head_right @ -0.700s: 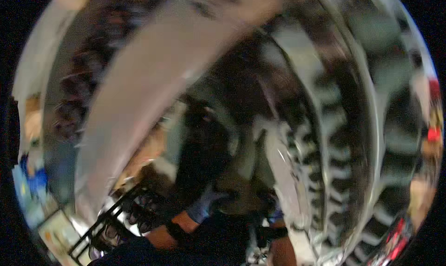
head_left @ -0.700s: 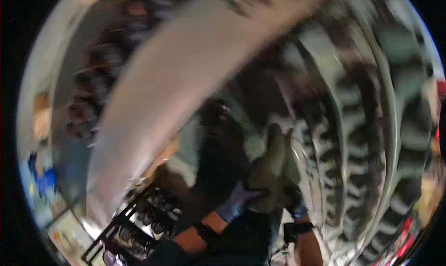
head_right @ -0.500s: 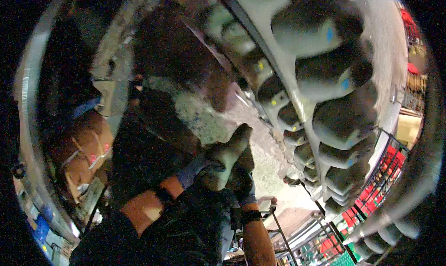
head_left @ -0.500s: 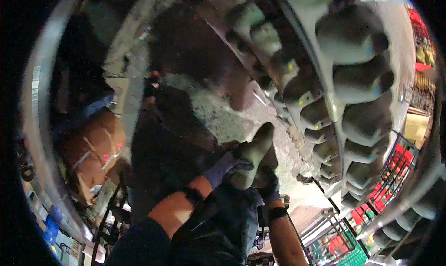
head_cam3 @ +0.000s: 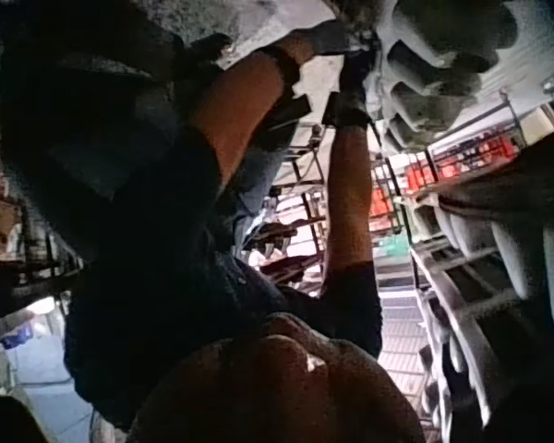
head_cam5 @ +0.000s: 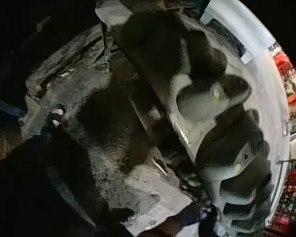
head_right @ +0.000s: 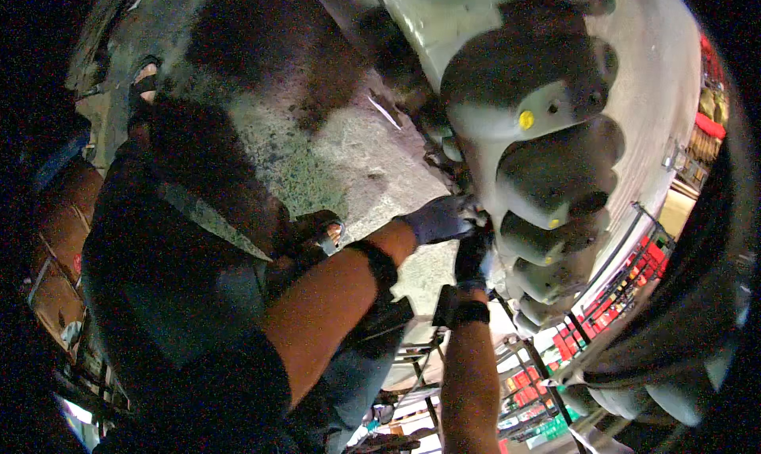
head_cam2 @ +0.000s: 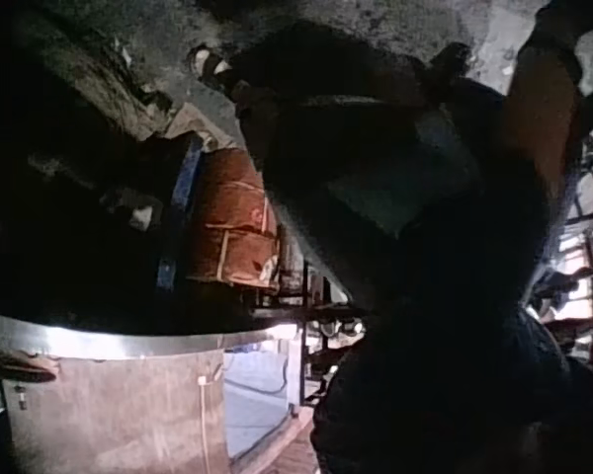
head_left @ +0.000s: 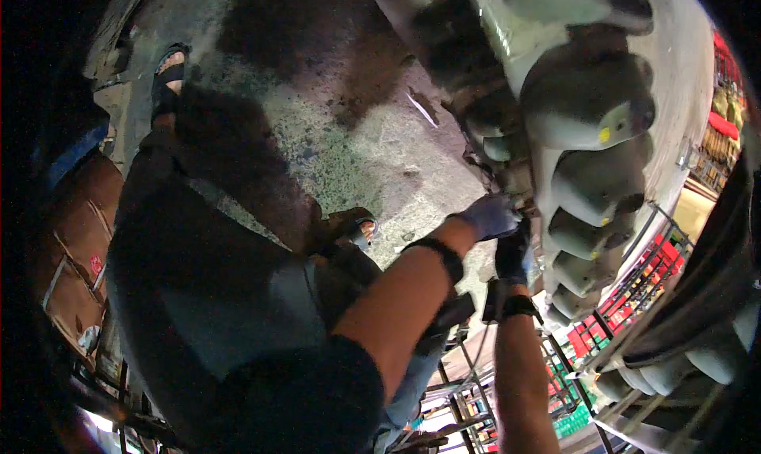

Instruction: The recorder is organizing shoes on a conveyor belt and placing them onto a storage rack.

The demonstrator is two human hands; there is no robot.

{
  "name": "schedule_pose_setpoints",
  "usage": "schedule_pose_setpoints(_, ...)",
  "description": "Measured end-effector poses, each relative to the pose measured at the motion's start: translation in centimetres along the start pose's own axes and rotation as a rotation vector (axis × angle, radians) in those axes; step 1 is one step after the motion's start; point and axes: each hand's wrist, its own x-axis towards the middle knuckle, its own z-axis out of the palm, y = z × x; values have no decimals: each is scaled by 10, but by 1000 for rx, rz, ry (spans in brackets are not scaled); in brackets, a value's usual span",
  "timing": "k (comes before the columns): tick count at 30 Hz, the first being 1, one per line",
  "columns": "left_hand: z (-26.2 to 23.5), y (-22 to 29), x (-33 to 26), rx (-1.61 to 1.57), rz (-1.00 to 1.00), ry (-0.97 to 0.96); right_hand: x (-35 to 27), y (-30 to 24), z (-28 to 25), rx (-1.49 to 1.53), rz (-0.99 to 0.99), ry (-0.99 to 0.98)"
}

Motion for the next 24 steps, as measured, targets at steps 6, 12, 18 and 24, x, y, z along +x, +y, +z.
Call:
schedule_pose_setpoints(6,-115,131,-162,-800,-836,389,-19,-231,-48,1133,369,-216)
schedule_pose_setpoints(12,-317,204,-244,-1308,-720,1131,26,-497,-168,1159,193,-187)
schedule_pose_setpoints(18,-712,325,-303,-363,-277,1284,119,-848,-335,859,-640,-150)
schedule_pose_setpoints(24,-960,266,-334,-43,-422,1738,274,-1104,-319,622,-717,215)
